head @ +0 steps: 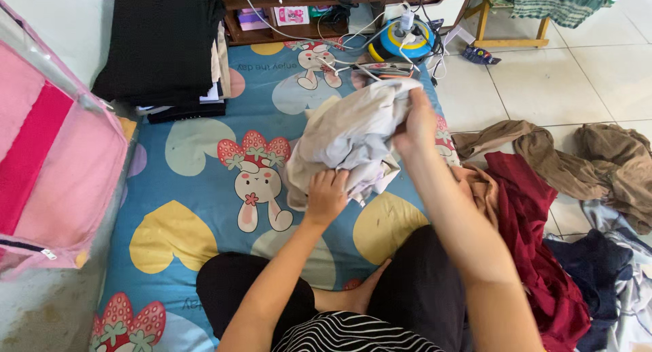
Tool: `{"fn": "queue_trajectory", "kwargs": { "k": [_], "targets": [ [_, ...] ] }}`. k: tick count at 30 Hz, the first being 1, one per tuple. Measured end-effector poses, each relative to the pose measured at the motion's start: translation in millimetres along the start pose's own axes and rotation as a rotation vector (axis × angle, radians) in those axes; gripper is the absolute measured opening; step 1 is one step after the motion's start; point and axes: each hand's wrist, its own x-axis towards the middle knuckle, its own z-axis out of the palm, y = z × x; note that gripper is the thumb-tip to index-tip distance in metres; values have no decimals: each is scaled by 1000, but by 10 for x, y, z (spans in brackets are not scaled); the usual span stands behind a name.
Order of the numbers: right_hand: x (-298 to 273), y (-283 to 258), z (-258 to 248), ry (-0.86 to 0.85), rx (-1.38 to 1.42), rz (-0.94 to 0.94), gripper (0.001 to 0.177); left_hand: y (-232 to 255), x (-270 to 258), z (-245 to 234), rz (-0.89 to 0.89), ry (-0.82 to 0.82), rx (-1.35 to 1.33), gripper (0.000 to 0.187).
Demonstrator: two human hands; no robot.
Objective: The person irons a black garment on a patterned mat, folds it neatly, and places it on a stack. Then the person picks up a light-colored pair of pants, turns them inside out, and begins folding them.
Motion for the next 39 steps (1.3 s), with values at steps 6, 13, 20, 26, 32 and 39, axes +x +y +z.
{"fn": "queue_trajectory", "kwargs": {
  "k": [6,13,20,26,32,39],
  "targets": [
    [372,-480,-191,-149,-94,-303,12,-683,-47,-386,92,129,75,34],
    [373,-829,-328,-221,-292,-518,15,-1254,282,-880,54,178,138,34],
    [-9,-249,-171,-322,-586,-362,14,-806,544,-853,-273,-6,80,42],
    [-461,320,82,-542,-746,-406,14,158,982,-957,-193,153,-439,40],
    [-848,95,180,-563,-1266,-747,19,245,1123,-932,-310,121,-426,26],
    [-882,-351,-173,-612,-1754,-972,41,-280,1057,-1165,-545,203,-598,14]
  ]
}}
